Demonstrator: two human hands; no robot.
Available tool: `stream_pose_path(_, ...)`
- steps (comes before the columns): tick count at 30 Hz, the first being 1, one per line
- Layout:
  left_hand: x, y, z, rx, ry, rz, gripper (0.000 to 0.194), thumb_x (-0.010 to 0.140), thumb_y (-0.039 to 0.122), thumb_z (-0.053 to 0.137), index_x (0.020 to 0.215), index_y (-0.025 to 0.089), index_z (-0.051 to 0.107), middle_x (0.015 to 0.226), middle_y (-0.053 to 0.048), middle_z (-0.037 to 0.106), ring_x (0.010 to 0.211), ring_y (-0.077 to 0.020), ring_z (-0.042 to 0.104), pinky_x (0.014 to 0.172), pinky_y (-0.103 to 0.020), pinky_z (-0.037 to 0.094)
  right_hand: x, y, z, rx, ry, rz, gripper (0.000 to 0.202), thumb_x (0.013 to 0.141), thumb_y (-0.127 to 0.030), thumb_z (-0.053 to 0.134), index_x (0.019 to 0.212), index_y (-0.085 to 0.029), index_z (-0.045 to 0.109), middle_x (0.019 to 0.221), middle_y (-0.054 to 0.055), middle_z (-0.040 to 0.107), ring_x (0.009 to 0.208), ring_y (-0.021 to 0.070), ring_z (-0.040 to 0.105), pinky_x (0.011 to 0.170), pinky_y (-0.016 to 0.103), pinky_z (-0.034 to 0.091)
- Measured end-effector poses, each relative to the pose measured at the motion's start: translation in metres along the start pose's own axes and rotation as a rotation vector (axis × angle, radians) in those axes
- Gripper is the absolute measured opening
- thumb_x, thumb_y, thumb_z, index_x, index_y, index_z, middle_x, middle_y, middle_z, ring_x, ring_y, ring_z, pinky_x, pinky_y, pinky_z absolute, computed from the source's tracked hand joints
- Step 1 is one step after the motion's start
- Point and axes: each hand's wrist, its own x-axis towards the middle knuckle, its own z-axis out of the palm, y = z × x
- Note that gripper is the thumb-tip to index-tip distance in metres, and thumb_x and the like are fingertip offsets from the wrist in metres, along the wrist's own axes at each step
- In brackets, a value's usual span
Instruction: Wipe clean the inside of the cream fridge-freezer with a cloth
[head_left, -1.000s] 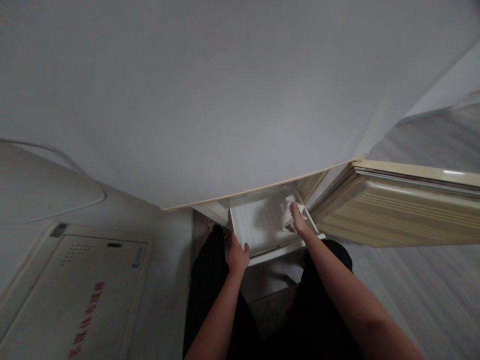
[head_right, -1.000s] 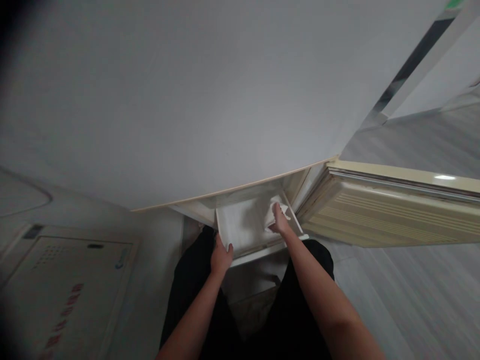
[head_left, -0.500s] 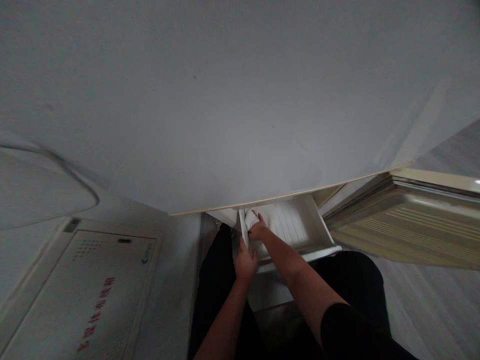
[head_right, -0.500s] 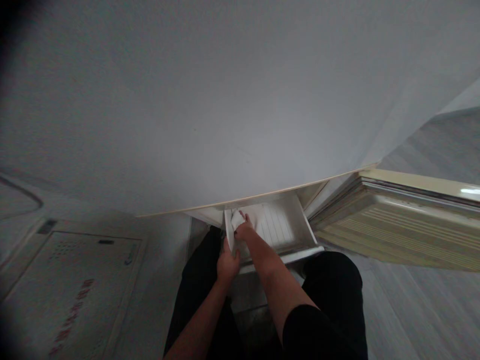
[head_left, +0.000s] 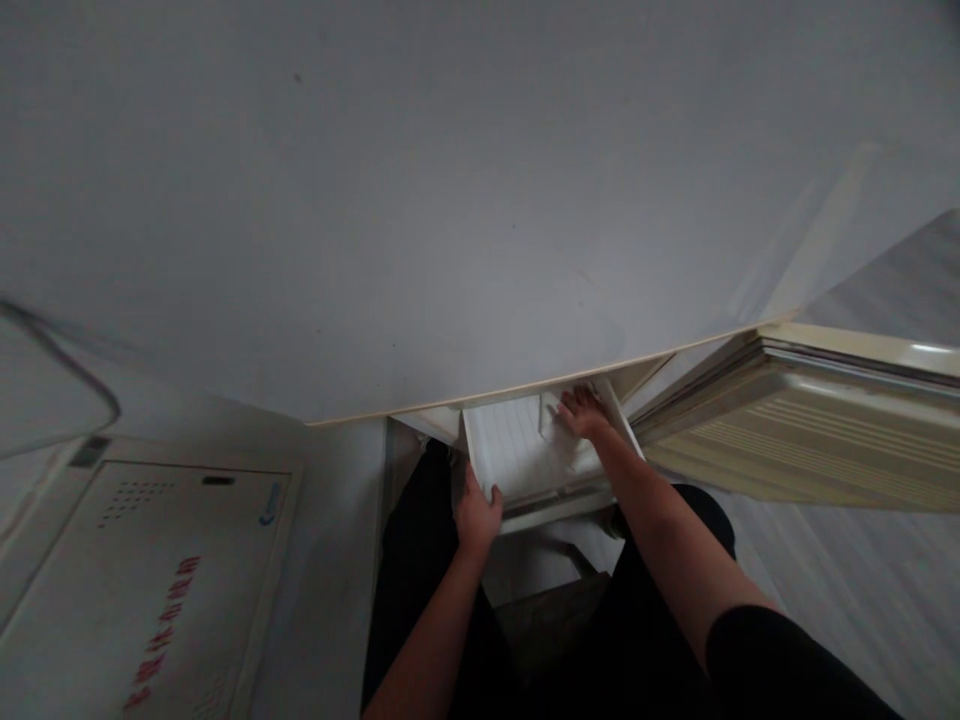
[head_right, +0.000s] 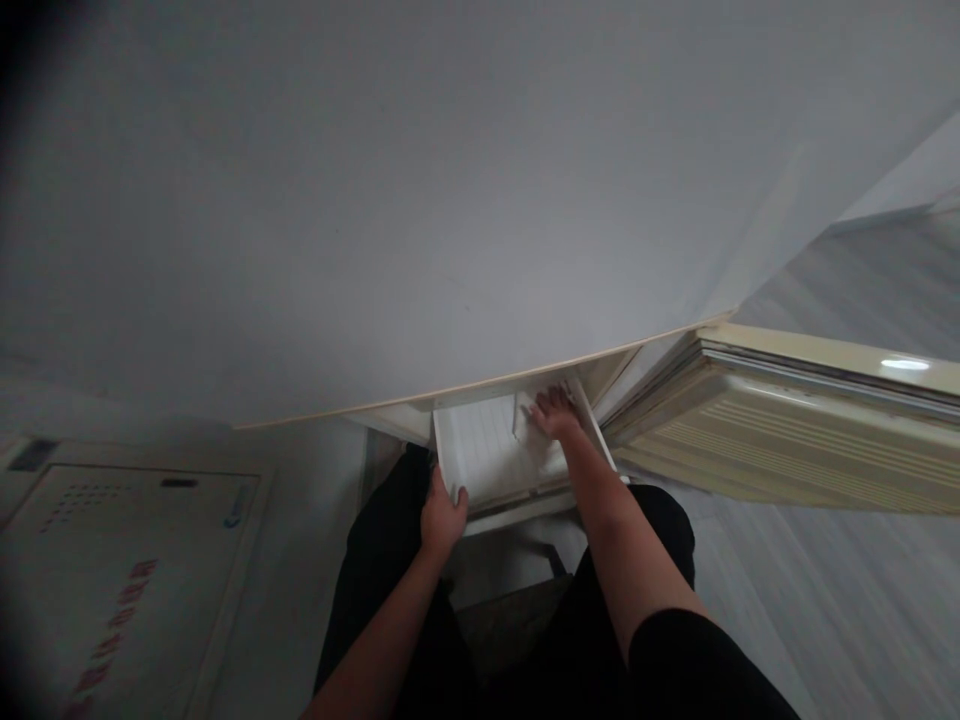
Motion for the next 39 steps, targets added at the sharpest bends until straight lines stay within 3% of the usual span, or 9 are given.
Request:
stream_pose_path(3,-0.001,-0.001,0.000,-0.001,-0.012,0.003,0.072,0.099,0.032,0.050,0.162,0.006,0.026,0.145,-0.025,0.060,0.114,-0.0349,0.072,0.100,-0.046,0.056,0.001,-0.020,0.006,-0.014,0.074,0.067,0.058,0.108,-0.045,0.030,0.158,-0.022,0.049,0.162,0.020,0.040,0.150,0.0386,0.038,0.122,0.054,0.032)
stream_pose_path(9,0.000,-0.002,0.002,0.015,-0.022,-0.005,0.073,0.100,0.033,0.048,0.162,0.004,0.024,0.141,-0.027,0.062,0.112,-0.0390,0.072,0.097,-0.051,0.057,-0.005,-0.100,0.037,0.031,-0.037,-0.099,0.080,0.100,-0.064,0.051,0.168,-0.032,0.025,0.175,0.019,-0.001,0.159,0.0497,0.000,0.118,0.077,0.009)
stream_pose_path(13,0.002,-0.003,0.002,0.005,-0.020,0.016,0.075,0.098,0.031,0.049,0.162,0.003,0.022,0.148,-0.027,0.058,0.119,-0.0387,0.069,0.101,-0.050,0.056,-0.013,-0.159,0.057,0.056,-0.093,-0.380,0.083,0.096,-0.050,0.064,0.167,-0.023,0.029,0.174,0.019,-0.003,0.160,0.0450,-0.004,0.125,0.068,0.004)
stream_pose_path(16,0.001,-0.005,0.002,-0.003,-0.011,0.026,0.075,0.098,0.032,0.050,0.162,0.005,0.022,0.149,-0.026,0.056,0.120,-0.0377,0.069,0.101,-0.048,0.056,-0.017,-0.177,0.065,0.053,-0.091,-0.454,0.077,0.098,-0.035,0.058,0.167,-0.013,0.030,0.174,0.018,0.001,0.162,0.0366,0.000,0.131,0.056,0.007)
stream_pose_path(20,0.002,-0.006,0.003,0.001,-0.006,0.027,0.076,0.098,0.032,0.051,0.163,0.006,0.022,0.143,-0.025,0.062,0.113,-0.0373,0.072,0.098,-0.049,0.057,-0.014,-0.148,0.055,0.054,-0.155,-0.415,0.091,0.092,-0.056,0.065,0.168,-0.027,0.025,0.175,0.007,-0.004,0.163,0.0343,-0.005,0.129,0.062,0.004)
stream_pose_path(26,0.002,-0.005,0.004,0.015,-0.004,0.011,0.075,0.098,0.034,0.050,0.163,0.006,0.023,0.138,-0.026,0.065,0.111,-0.0375,0.073,0.097,-0.050,0.057,-0.016,-0.048,0.022,0.040,-0.141,-0.065,0.127,0.073,-0.080,0.074,0.170,-0.030,0.008,0.173,0.009,-0.017,0.160,0.0411,-0.013,0.125,0.068,0.004)
stream_pose_path(30,0.002,-0.005,0.004,0.018,-0.002,0.008,0.075,0.099,0.035,0.050,0.163,0.009,0.022,0.135,-0.024,0.067,0.110,-0.0365,0.073,0.097,-0.049,0.057,-0.024,-0.005,0.012,0.057,-0.199,0.059,0.144,0.067,-0.074,0.084,0.170,-0.021,-0.001,0.170,0.018,-0.021,0.161,0.0429,0.006,0.128,0.051,0.022)
stream_pose_path(34,0.001,-0.004,0.004,0.024,0.002,0.015,0.074,0.099,0.035,0.048,0.163,0.008,0.023,0.137,-0.025,0.066,0.111,-0.0352,0.073,0.098,-0.047,0.057,-0.028,-0.007,0.017,-0.016,-0.245,0.033,0.154,0.062,-0.071,0.089,0.169,-0.012,-0.005,0.166,0.027,-0.023,0.159,0.0500,0.005,0.126,0.056,0.023)
stream_pose_path(39,0.001,-0.004,0.003,0.030,0.004,0.015,0.075,0.099,0.036,0.049,0.164,0.009,0.022,0.137,-0.024,0.066,0.109,-0.0350,0.073,0.097,-0.047,0.057,-0.030,-0.054,0.033,-0.089,-0.222,-0.104,0.162,0.051,-0.069,0.094,0.168,-0.003,0.002,0.163,0.032,-0.021,0.153,0.0533,-0.016,0.125,0.068,0.005)
